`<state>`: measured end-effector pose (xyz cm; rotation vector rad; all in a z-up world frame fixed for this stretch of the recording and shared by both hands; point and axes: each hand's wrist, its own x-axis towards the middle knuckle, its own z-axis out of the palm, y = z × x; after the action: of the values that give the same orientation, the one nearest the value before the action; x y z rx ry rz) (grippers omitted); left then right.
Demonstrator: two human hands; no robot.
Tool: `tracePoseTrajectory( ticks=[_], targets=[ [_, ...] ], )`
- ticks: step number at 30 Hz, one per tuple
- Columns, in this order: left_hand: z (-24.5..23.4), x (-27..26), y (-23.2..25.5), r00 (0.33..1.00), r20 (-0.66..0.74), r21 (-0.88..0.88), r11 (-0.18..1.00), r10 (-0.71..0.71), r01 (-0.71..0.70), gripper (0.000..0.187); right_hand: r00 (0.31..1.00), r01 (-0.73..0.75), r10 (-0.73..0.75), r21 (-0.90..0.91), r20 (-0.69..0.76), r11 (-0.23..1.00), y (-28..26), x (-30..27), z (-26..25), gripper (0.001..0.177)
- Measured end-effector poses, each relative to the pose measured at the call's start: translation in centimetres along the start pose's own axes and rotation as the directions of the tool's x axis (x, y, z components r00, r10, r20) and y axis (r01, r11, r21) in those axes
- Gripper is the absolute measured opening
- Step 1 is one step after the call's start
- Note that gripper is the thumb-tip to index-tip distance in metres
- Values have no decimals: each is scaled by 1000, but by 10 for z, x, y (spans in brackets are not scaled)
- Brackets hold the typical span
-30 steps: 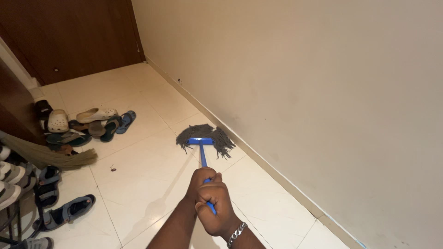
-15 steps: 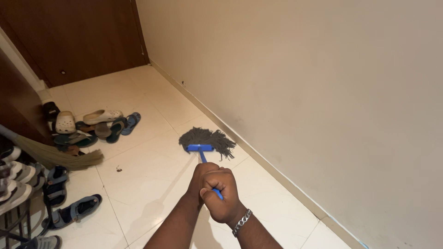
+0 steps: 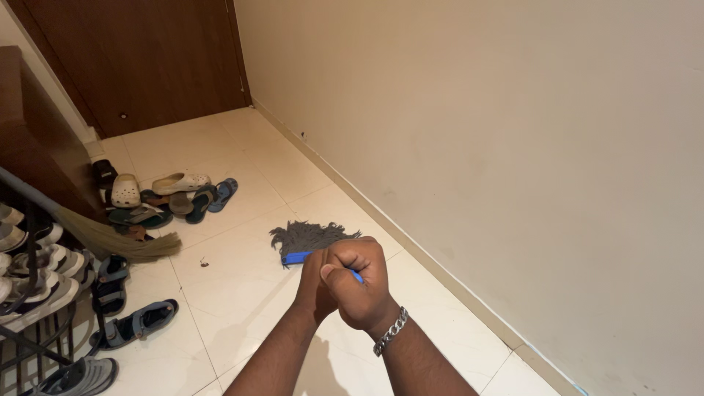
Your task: The person holds a mop with both hands and moves the mop head back and forth across a tiled floor to clean the area near a doorway and shoe rack.
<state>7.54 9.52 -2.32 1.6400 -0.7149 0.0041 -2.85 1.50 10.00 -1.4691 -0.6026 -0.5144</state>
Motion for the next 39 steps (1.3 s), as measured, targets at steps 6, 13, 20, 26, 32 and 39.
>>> tracePoseTrajectory(
  ticks=[6, 13, 20, 26, 32, 39],
  targets=[
    [-9, 8, -2, 999, -41, -13, 1000, -7, 6, 24, 1000, 11, -11, -13, -15, 1000, 7, 11, 2, 29],
    [-18, 8, -20, 997, -46, -64, 996, 55, -57, 22, 1000, -9, 9, -23, 26, 1000, 29, 8, 14, 26],
    [-23, 5, -90, 999, -40, -46, 999, 6, -8, 31, 997, 22, -10, -154, 73, 988, 61, -11, 22, 27],
    [-22, 21, -118, 999, -47, -77, 997, -22, 18, 37, 998, 16, -2, -236, 62, 972, 91, -10, 15, 27],
    [-31, 28, -103, 998, -11, -15, 998, 55, -55, 28, 996, -10, 20, -112, 87, 994, 84, 5, 13, 23],
    [-29, 40, -72, 997, -76, -44, 999, -6, 2, 24, 995, -70, 73, -56, 61, 996, 81, 23, 6, 26]
  ],
)
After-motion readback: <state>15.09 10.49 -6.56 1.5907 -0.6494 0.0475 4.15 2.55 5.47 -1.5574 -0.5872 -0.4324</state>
